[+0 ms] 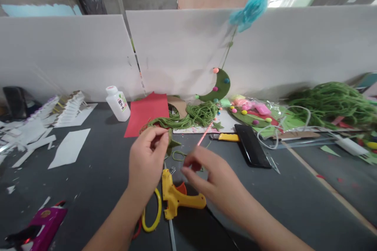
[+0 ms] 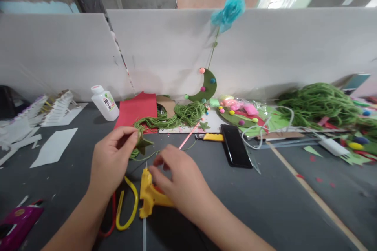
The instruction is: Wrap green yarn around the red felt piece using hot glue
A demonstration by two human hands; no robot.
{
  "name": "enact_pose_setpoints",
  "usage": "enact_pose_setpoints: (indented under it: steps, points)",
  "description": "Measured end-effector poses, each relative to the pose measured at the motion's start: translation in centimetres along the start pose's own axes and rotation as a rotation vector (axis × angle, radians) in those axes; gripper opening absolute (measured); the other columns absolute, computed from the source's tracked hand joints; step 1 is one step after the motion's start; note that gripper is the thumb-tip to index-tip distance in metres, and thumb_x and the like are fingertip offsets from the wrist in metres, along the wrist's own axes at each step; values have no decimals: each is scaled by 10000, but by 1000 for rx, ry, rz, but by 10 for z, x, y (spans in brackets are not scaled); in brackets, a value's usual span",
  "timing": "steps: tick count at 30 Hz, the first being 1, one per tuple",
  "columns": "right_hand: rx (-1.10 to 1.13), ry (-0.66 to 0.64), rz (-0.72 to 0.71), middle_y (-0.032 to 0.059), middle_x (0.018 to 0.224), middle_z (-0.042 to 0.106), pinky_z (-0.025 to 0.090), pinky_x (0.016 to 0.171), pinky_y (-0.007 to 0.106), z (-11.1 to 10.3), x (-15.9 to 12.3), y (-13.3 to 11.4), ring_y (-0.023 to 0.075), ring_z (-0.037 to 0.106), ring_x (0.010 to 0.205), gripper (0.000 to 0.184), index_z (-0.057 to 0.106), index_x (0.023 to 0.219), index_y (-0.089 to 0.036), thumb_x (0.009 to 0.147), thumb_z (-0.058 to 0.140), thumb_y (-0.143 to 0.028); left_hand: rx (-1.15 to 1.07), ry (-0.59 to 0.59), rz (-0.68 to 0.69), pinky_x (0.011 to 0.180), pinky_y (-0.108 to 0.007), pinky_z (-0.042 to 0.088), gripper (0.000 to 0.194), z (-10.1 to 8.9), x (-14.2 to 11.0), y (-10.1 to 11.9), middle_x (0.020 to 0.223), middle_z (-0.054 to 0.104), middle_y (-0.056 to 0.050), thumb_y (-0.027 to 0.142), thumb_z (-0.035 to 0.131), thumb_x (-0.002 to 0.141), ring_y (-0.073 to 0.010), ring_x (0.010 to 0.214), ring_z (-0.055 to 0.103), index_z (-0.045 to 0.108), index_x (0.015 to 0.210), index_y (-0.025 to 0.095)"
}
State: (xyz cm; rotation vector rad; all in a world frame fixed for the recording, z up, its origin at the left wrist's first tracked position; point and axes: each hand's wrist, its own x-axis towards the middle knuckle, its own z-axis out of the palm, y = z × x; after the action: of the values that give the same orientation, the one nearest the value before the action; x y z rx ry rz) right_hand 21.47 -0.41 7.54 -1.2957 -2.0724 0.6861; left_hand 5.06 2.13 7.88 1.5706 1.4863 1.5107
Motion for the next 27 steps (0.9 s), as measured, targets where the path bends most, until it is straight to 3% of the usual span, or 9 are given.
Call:
enact_pose_setpoints:
  steps: [2, 4, 9, 18, 23, 27]
  points:
    - [198, 184, 58, -5, 748, 573, 441, 624, 277, -4, 3, -5, 153, 539, 666, 85, 552, 763, -209, 840, 578, -233, 172, -35, 237, 595, -236, 440, 117, 8, -9, 3, 702, 630, 2, 159, 576, 855, -122, 616, 552, 645, 762, 179]
    - [348, 274, 110, -13, 759, 555, 441, 605, 269, -4, 6, -5, 142, 517, 649, 92, 545, 780, -211, 795, 618, -265, 260, -56, 437, 646, -243, 469, 135, 16, -16, 4, 748, 647, -22, 105, 535, 873, -135, 680, 598, 628, 795, 165]
    - [556, 275, 227, -25, 693, 526, 399, 563, 257, 2, 9, 0, 122, 462, 601, 115, 554, 708, -204, 761, 632, -270, 375, -39, 711, 640, -252, 496, 163, 27, -21, -1, 735, 647, -57, 38, 502, 884, -156, 684, 625, 613, 823, 140]
    - [1053, 141, 380, -66, 566, 577, 405, 501, 218, -5, 7, -2, 87, 497, 485, 94, 556, 779, -197, 733, 634, -223, 422, 30, 841, 746, -290, 534, 103, 22, -15, -7, 810, 683, -108, 33, 584, 856, -185, 761, 649, 642, 899, 106]
    - [966, 129, 370, -79, 520, 544, 379, 462, 207, -2, 9, -3, 74, 455, 432, 121, 570, 798, -188, 743, 634, -276, 446, 23, 818, 741, -290, 534, 109, 20, -13, -7, 804, 696, -128, 25, 595, 838, -193, 752, 660, 653, 888, 102]
    - [712, 238, 257, -57, 538, 516, 349, 448, 212, -5, 8, -5, 90, 436, 466, 104, 589, 732, -194, 779, 582, -287, 439, 9, 837, 721, -293, 537, 112, 22, -15, -6, 782, 697, -133, 28, 602, 827, -203, 729, 663, 654, 888, 107]
